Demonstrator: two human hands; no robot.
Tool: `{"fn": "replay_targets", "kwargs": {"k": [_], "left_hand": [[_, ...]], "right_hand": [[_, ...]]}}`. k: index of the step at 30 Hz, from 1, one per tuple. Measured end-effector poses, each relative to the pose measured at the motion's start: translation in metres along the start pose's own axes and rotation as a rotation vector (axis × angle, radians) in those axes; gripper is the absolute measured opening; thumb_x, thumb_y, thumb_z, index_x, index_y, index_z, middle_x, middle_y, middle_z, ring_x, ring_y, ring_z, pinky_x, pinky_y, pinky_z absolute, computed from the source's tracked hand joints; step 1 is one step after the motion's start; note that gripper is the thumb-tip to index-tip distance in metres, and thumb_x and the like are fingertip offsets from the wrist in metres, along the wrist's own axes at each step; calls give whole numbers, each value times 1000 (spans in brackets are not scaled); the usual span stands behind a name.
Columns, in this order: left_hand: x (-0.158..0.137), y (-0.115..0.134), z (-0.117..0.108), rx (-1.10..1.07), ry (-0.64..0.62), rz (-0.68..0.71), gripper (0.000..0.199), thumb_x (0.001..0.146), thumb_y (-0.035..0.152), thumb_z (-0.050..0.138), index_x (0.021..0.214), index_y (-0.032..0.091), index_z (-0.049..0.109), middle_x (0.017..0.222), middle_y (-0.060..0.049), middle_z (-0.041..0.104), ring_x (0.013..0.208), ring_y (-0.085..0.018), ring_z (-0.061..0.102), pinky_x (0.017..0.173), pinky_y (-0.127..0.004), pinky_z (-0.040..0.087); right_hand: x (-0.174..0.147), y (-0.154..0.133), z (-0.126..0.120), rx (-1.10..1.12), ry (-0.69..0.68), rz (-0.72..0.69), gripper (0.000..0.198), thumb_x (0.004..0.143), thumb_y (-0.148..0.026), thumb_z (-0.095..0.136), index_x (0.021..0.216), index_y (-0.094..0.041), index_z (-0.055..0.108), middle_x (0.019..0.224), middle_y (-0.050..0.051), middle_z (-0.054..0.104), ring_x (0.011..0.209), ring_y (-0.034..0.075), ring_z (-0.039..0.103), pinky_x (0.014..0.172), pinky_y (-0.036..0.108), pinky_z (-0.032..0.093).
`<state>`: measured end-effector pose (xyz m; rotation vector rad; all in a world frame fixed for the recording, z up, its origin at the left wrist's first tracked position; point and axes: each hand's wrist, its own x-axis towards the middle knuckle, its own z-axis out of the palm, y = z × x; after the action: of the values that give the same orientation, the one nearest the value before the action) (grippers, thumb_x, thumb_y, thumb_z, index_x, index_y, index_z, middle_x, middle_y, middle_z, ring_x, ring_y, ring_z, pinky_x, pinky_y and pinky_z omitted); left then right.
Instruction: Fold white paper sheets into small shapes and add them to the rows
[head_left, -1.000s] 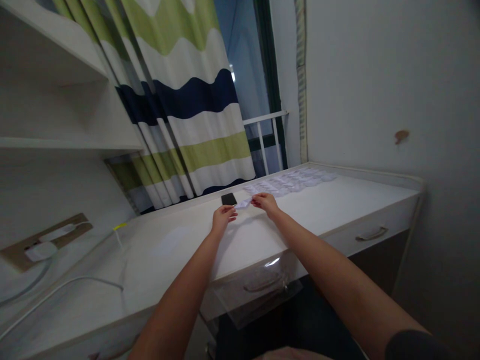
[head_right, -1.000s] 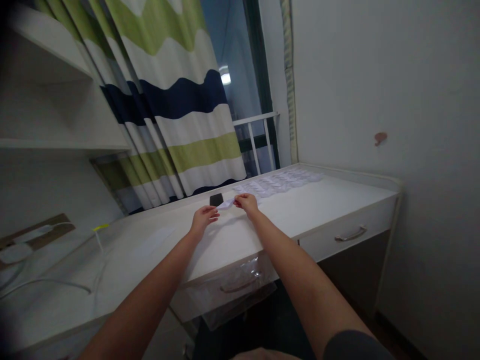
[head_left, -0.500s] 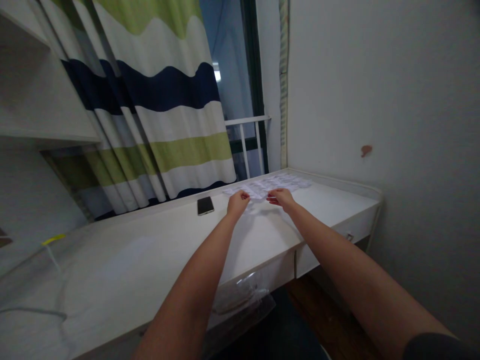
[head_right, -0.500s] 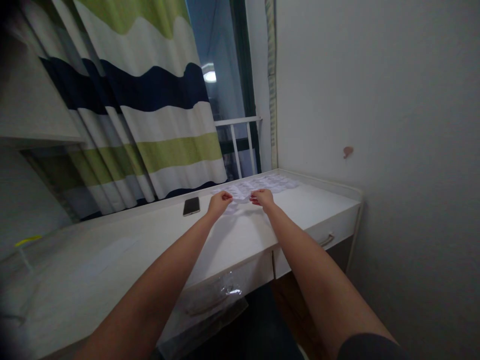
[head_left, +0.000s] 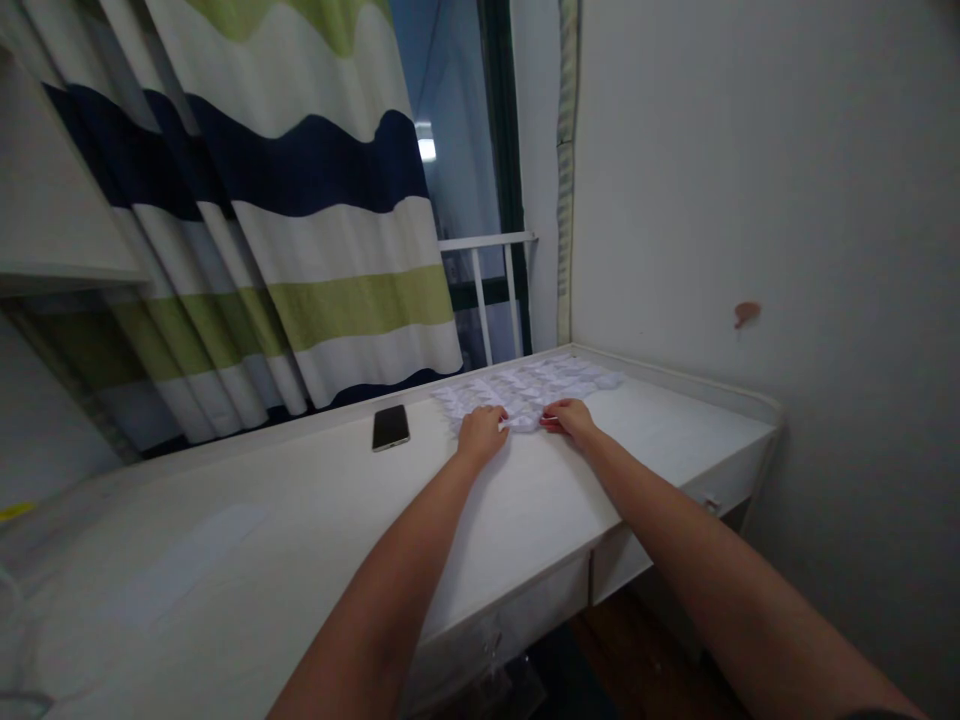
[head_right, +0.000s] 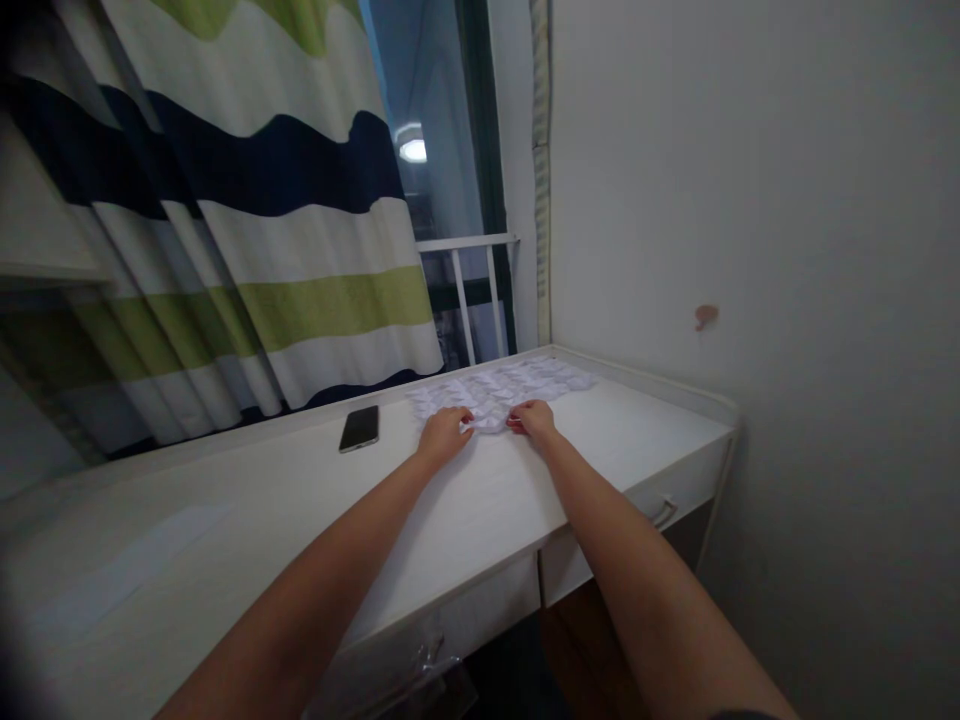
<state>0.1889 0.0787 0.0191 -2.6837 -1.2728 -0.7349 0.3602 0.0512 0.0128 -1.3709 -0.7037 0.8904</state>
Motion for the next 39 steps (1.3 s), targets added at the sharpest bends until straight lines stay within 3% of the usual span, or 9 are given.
{"fn": "replay_targets", "kwargs": {"k": [28, 34, 36, 39], "left_hand": [[-3, -4, 5, 109, 6, -55, 19, 79, 25, 50, 96, 19, 58, 98, -6, 61, 94, -20, 52, 80, -31, 39], [-6, -3, 3, 84, 64, -37, 23, 81, 33, 48, 97, 19, 57, 101, -7, 59, 98, -20, 50, 84, -32, 38], [-8, -3, 0, 75, 80, -36, 25, 81, 35, 46, 97, 19, 57, 101, -7, 58, 99, -20, 49, 84, -32, 37], [-14, -6, -7, 58, 92, -42, 25, 82, 34, 44, 98, 19, 57, 101, -7, 58, 98, -20, 50, 84, -32, 38]], "right_hand": [[17, 11, 13, -92, -7, -60, 17, 70, -3, 58, 60, -13, 49, 45, -1, 56, 40, 9, 56, 41, 18, 48], [18, 13, 13, -154, 18, -68, 12, 72, -6, 55, 64, -13, 51, 45, -2, 54, 40, 10, 56, 42, 18, 46], [20, 15, 10, -228, 63, -111, 7, 72, -9, 55, 66, -13, 54, 47, -2, 55, 45, 10, 58, 45, 19, 46], [20, 13, 6, -372, 205, -310, 3, 65, -13, 60, 66, -15, 59, 58, 0, 62, 62, 13, 61, 59, 21, 48]]}}
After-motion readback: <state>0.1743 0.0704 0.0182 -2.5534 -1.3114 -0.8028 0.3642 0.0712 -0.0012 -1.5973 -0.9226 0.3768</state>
